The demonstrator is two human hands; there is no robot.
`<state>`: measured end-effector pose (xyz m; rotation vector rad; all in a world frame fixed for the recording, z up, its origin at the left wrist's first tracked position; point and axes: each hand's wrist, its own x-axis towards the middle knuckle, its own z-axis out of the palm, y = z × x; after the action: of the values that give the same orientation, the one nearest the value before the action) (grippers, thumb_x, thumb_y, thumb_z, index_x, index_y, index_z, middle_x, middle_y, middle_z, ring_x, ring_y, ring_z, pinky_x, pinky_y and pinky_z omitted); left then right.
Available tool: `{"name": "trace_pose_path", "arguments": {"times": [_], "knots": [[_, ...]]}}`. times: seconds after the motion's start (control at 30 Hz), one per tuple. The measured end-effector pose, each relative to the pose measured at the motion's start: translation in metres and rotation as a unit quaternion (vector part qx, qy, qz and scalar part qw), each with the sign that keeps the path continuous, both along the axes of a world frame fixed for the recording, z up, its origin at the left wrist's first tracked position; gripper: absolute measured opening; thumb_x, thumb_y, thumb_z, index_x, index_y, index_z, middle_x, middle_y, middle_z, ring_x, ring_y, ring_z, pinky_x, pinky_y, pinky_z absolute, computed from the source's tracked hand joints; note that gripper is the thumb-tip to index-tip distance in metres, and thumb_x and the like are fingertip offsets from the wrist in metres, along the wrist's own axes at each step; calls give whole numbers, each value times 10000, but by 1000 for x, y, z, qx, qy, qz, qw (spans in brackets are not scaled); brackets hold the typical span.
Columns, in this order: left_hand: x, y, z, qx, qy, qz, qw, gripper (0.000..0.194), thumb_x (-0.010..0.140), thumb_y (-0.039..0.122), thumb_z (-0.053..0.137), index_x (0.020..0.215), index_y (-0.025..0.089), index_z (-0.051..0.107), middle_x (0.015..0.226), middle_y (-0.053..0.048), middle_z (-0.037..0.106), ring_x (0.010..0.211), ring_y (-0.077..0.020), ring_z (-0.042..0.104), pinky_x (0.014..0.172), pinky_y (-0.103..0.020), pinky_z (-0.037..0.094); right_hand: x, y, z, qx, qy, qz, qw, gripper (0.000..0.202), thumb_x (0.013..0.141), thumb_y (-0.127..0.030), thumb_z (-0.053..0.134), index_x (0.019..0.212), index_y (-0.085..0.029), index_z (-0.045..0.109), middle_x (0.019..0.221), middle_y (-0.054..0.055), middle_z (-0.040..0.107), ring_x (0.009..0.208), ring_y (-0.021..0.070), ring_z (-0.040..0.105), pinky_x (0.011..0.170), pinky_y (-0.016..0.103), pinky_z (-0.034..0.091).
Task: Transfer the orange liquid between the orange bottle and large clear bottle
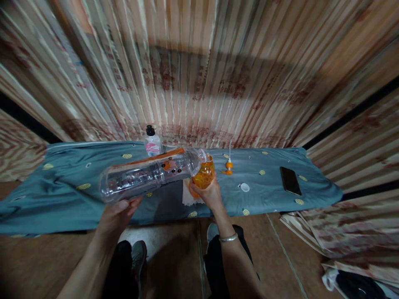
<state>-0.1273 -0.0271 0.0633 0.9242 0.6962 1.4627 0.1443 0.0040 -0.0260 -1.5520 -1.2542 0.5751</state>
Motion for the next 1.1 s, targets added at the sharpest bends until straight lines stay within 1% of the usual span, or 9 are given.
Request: {"name": "trace_pose_path", "arguments": {"times": [0.1, 0.17, 0.27, 0.43, 0.53, 0.67, 0.87, 0.97, 1.1], "knots": [[2, -1, 1, -8, 2, 6, 1000, 490, 586, 324, 896, 1029, 200, 725, 625, 39, 601, 449, -68, 368, 389, -193, 261, 1, -1, 0, -24, 40, -1, 999, 841, 581, -559, 917, 1258, -195, 576, 1190, 161, 797, 1071, 364, 778, 937, 489, 621], [4, -2, 2, -22, 1, 12, 1000, 533, 571, 306, 892, 1066, 196, 729, 616, 43, 593, 448, -69, 368, 389, -191, 255, 1, -2, -1, -35, 52, -7, 998, 883, 564, -564, 928, 1281, -205, 556, 1214, 162, 790, 1081, 366, 774, 962, 499, 613], [6, -4, 3, -36, -7, 17, 999, 581, 519, 294, 892, 1069, 193, 734, 630, 37, 602, 444, -68, 365, 381, -190, 236, 2, -2, -3, -41, 44, -18, 998, 837, 558, -573, 929, 1238, -224, 588, 1201, 145, 797, 1090, 369, 772, 981, 508, 605], [6, -7, 2, -58, -25, 20, 998, 524, 510, 253, 884, 1011, 206, 739, 705, 8, 665, 478, -76, 408, 400, -196, 284, 1, -4, -4, -28, 30, -9, 999, 728, 586, -594, 911, 1150, -217, 646, 1148, 135, 810, 1084, 365, 772, 978, 497, 602], [7, -8, 1, -64, -27, 19, 997, 517, 504, 245, 878, 1000, 195, 745, 668, 16, 648, 466, -72, 394, 400, -202, 284, -1, -5, -4, -24, 33, -14, 999, 753, 576, -607, 909, 1159, -209, 649, 1140, 138, 812, 1076, 367, 770, 970, 502, 603], [10, -8, 0, -63, -37, 21, 997, 505, 494, 248, 865, 978, 189, 736, 622, 34, 607, 443, -66, 367, 386, -198, 232, -3, -6, -5, -15, 29, -28, 999, 762, 571, -621, 905, 1159, -210, 648, 1121, 145, 815, 1070, 369, 767, 936, 488, 612], [10, -8, -3, -87, -56, 16, 994, 519, 492, 235, 894, 974, 210, 703, 655, 45, 632, 464, -66, 407, 418, -198, 306, -3, -6, -9, -10, 13, -42, 999, 714, 593, -603, 898, 1147, -223, 654, 1128, 141, 815, 1070, 364, 764, 940, 484, 608], [8, -8, -8, -100, -60, 7, 993, 535, 481, 250, 924, 959, 209, 688, 639, 56, 616, 461, -66, 416, 424, -202, 323, -4, -5, -9, -14, 16, -47, 999, 715, 586, -610, 896, 1131, -217, 653, 1136, 153, 809, 1068, 369, 764, 961, 499, 601], [9, -7, -10, -88, -56, -1, 995, 533, 509, 287, 936, 965, 203, 674, 633, 57, 597, 468, -65, 404, 424, -196, 315, -6, -5, -9, -21, 25, -54, 998, 737, 573, -641, 889, 1121, -214, 643, 1162, 156, 799, 1073, 374, 763, 977, 519, 596]]}}
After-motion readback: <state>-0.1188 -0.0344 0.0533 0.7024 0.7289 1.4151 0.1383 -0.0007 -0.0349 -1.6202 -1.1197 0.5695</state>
